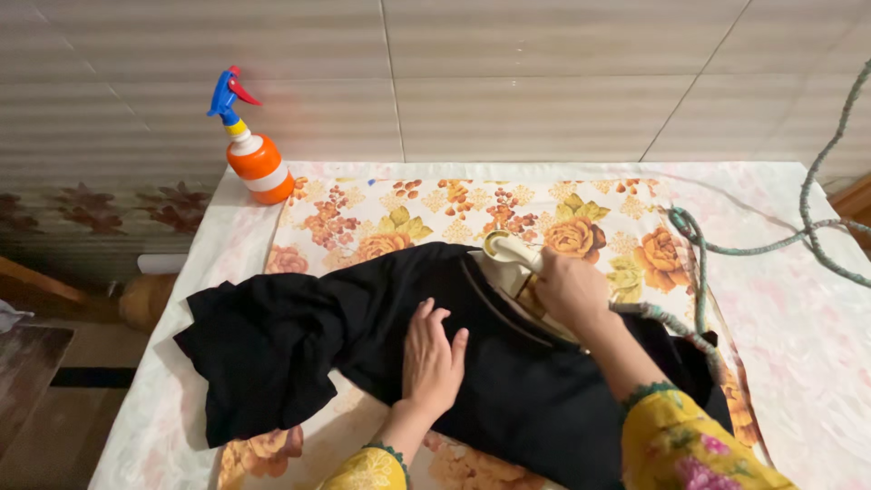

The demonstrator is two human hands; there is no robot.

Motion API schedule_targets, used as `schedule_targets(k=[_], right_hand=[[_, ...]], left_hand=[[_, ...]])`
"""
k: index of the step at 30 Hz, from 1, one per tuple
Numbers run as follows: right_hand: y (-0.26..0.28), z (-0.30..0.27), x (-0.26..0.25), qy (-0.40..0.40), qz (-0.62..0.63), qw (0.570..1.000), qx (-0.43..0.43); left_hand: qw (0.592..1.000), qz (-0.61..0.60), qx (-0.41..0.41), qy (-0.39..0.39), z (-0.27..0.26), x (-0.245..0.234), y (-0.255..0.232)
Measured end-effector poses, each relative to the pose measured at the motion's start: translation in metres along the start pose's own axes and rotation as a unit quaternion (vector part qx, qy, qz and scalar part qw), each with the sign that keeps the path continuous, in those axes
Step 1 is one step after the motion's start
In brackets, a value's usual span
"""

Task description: The person irons a black garment on a floral tablecloth. They repeatedly smooth the fabric with their hands and use a steam iron to press different sections of the garment.

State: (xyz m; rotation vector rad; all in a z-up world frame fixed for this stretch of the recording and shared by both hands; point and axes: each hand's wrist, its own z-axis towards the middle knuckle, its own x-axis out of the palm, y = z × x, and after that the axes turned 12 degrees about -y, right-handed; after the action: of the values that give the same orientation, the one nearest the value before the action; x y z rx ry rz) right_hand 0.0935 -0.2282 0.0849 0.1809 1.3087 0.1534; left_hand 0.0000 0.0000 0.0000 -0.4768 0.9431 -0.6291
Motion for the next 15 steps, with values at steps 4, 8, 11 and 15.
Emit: schedule_targets(k=[4,8,11,15], right_hand=[[0.03,-0.031,-0.015,0.011,0.001,1.0,-0.018],[0.046,-0.06,-0.024,0.002,0.018,0.998,-0.055],[0.047,-0.06,-0.023,0.005,0.011,0.998,-0.068],[0.038,-0.039,-0.007,-0.01,-0.012,0.996,-0.088]], left_hand=[[0.998,0.037,-0.014,-0.054,-0.006,-0.007,0.004],[0.996,0.053,-0.035,-0.063,-0.012,-0.012,0.009],[0.996,0.058,-0.042,-0.053,-0.016,-0.014,0.012],[0.997,0.054,-0.041,-0.046,-0.018,-0.016,0.012]])
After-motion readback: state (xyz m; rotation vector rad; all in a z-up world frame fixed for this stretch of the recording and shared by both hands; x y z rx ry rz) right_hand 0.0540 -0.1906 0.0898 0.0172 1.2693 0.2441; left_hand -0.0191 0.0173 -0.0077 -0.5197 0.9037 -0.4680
